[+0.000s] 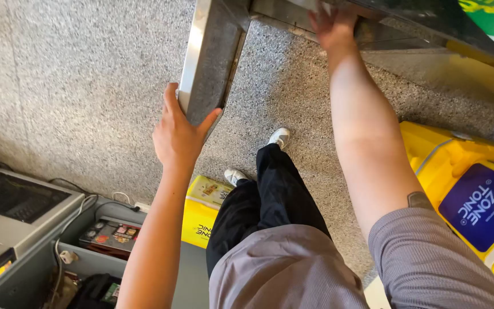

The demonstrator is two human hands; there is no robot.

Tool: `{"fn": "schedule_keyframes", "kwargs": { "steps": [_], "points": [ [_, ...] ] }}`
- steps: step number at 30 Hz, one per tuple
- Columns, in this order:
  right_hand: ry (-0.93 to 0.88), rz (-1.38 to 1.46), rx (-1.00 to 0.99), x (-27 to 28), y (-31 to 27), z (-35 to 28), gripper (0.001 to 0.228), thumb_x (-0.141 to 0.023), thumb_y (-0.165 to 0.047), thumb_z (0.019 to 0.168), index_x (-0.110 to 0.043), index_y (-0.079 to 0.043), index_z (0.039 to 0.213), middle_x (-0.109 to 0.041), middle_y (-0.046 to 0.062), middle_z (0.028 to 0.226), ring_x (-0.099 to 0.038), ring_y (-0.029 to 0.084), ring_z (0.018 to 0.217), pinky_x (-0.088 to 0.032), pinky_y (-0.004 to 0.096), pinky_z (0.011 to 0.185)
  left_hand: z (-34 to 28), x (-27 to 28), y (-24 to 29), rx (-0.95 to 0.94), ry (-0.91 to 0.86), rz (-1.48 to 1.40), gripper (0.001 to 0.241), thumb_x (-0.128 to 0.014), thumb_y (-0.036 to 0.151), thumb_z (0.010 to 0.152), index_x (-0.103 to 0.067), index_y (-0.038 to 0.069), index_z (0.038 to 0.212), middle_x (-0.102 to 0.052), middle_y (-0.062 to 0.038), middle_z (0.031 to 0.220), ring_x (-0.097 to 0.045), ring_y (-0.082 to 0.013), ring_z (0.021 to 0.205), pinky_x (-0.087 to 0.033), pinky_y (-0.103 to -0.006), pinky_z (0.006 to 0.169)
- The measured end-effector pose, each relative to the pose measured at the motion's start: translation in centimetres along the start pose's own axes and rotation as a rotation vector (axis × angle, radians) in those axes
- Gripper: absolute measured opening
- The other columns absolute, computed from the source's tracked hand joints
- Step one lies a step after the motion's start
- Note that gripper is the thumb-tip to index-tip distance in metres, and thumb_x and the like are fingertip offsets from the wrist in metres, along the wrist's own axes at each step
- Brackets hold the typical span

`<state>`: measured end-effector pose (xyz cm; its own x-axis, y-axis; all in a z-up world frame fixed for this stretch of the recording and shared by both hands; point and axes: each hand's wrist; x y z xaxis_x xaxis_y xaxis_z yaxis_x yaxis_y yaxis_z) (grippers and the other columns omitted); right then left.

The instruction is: Dispose of floor trash and wash a reusable bag and small items in a sink.

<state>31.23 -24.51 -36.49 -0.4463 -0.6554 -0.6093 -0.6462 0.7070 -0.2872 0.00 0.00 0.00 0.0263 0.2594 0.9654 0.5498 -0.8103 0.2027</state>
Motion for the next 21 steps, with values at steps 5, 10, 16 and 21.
{"fn": "schedule_keyframes", "kwargs": {
  "steps": [5, 10, 16, 21],
  "points": [
    [0.063, 0.71, -0.051, 4.4, 0.7, 11.3, 0.063, -0.019, -0.046, 0.106, -0.038, -0.009, 0.154, -0.039, 0.018, 0.156, -0.034, 0.028, 0.147, -0.025, 0.054, 0.121, 0.3, 0.5, 0.1, -0.002, -0.033, -0.03, 0.093, -0.079, 0.068, 0.084, -0.037, 0.008, 0.142, -0.07, -0.022, 0.112, -0.072, -0.0421, 0.082, -0.057, -0.0486, 0.061],
    [0.171, 0.434, 0.092, 1.5, 1.1, 6.7, 0.053, -0.051, -0.041, 0.106, -0.045, -0.004, 0.143, -0.063, 0.021, 0.121, -0.064, 0.036, 0.113, -0.057, 0.046, 0.093, 0.1, 0.1, -0.2, -0.032, -0.045, -0.055, 0.094, -0.077, 0.068, 0.085, -0.036, 0.006, 0.142, -0.07, -0.022, 0.114, -0.074, -0.0399, 0.083, -0.058, -0.0471, 0.059],
    [0.302, 0.054, 0.141, -2.7, 2.4, -4.2, 0.059, -0.053, -0.043, 0.096, -0.052, 0.002, 0.134, -0.068, 0.023, 0.102, -0.074, 0.037, 0.088, -0.066, 0.039, 0.07, 0.3, 1.2, 0.3, -0.006, -0.067, -0.082, 0.086, -0.07, 0.065, 0.089, -0.038, 0.008, 0.144, -0.069, -0.022, 0.116, -0.073, -0.0426, 0.083, -0.058, -0.0492, 0.061],
    [0.232, -0.075, 0.08, -1.2, 7.6, -9.3, 0.046, -0.051, -0.044, 0.103, -0.059, 0.001, 0.108, -0.067, 0.017, 0.097, -0.07, 0.023, 0.075, -0.066, 0.033, 0.072, 0.4, 1.1, 0.2, -0.005, -0.061, -0.107, 0.07, -0.06, 0.056, 0.099, -0.039, 0.008, 0.144, -0.068, -0.027, 0.115, -0.07, -0.0478, 0.086, -0.056, -0.0548, 0.067]
  ]
}}
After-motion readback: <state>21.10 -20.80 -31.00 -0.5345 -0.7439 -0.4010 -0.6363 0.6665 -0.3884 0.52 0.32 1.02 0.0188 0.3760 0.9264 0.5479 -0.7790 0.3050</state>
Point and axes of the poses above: each hand's wrist, its own z-axis towards the middle knuckle, its own x-axis out of the back of the hand, y = z × x
